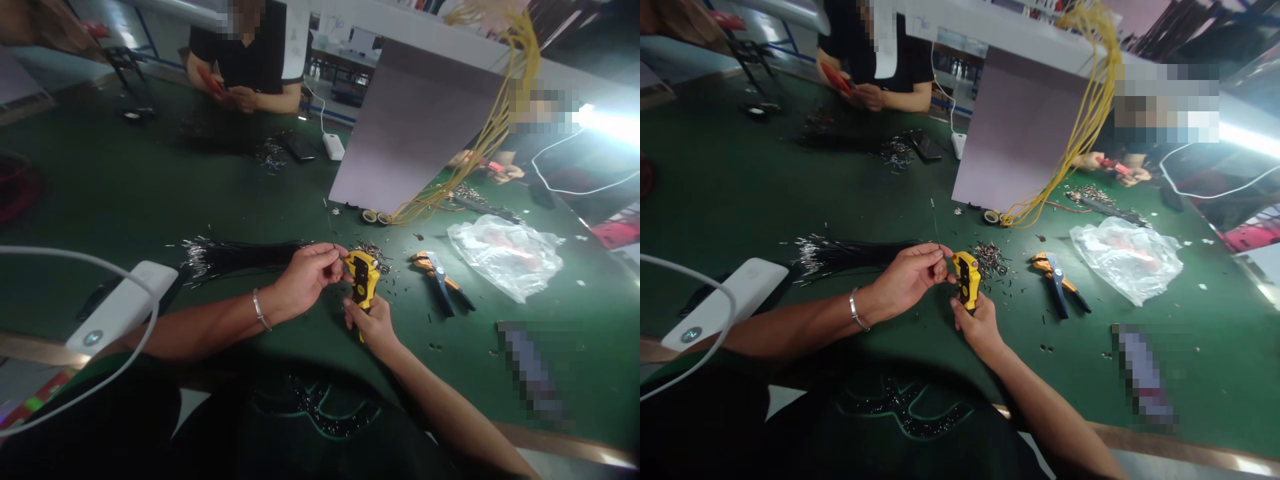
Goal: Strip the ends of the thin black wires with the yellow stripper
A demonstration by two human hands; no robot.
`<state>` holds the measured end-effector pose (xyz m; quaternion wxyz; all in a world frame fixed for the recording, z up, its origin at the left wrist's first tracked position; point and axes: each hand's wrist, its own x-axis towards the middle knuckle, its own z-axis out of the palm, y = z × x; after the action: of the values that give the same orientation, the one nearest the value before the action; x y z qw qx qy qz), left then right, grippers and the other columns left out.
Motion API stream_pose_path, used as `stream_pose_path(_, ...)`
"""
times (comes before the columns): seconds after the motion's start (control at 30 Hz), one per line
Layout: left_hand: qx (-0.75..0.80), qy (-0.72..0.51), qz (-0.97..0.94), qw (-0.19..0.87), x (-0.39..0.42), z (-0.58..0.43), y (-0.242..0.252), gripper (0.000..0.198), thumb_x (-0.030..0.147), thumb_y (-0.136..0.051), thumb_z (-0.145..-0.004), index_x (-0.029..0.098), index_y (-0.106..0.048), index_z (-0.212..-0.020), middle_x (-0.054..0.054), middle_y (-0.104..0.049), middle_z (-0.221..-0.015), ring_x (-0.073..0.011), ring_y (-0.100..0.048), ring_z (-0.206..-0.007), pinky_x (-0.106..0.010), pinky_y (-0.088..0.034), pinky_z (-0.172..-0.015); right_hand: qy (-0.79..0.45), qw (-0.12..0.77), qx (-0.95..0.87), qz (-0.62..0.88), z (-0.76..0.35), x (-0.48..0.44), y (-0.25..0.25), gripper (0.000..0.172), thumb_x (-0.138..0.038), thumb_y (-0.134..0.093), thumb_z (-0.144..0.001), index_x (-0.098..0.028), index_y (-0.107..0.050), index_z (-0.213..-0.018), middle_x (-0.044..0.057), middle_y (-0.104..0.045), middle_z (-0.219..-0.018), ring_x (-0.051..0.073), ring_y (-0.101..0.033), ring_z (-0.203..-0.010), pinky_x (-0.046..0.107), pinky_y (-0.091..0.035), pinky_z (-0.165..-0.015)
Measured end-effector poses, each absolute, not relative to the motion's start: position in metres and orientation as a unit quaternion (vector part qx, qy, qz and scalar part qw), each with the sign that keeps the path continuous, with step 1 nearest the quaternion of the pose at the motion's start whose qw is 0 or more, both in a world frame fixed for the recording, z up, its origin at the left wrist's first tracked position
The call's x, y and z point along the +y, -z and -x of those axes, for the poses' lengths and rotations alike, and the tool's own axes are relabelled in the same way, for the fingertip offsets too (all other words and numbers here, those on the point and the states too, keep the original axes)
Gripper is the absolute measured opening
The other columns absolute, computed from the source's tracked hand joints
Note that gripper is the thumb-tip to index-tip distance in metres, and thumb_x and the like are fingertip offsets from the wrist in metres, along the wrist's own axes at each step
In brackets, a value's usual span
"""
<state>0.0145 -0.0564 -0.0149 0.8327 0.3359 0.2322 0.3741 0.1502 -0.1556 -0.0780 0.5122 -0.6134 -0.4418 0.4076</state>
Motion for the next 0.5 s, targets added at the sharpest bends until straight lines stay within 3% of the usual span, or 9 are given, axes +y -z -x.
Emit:
stream_pose_path(0.27,0.286,-0.381,-0.327,0.816,-0.0595,-0.0154,0.0109,0.012,0.011,-0.056,-0.082,0.012,-0.062,-0.072,0.003,-0.043,-0.05,-0.0083,-0.039,-0.048,-0.026,-0.041,-0.053,-0.3,0.465,-0.515,0.654,-0.1506,-0.1528,0.0817,0.018,-0.032,-0.064,-0.077,-0.021,-0.051,-0.071,-0.004,-0.051,-0.049,0.012,-0.045,-0.043,0.025,-0.037,-0.046)
stream_pose_path(0.5,0.31,-0.38,-0.367,0.79,-0.06,-0.0155,0.0115,0.018,0.009,-0.053,-0.082,0.014,-0.056,-0.065,0.005,-0.036,-0.047,-0.0062,-0.03,-0.042,-0.023,-0.032,-0.046,-0.193,0.395,-0.583,0.683,-0.1497,-0.1518,0.0809,0.016,-0.032,-0.053,-0.078,-0.022,-0.045,-0.068,-0.002,-0.051,-0.055,0.013,-0.045,-0.047,0.025,-0.037,-0.05)
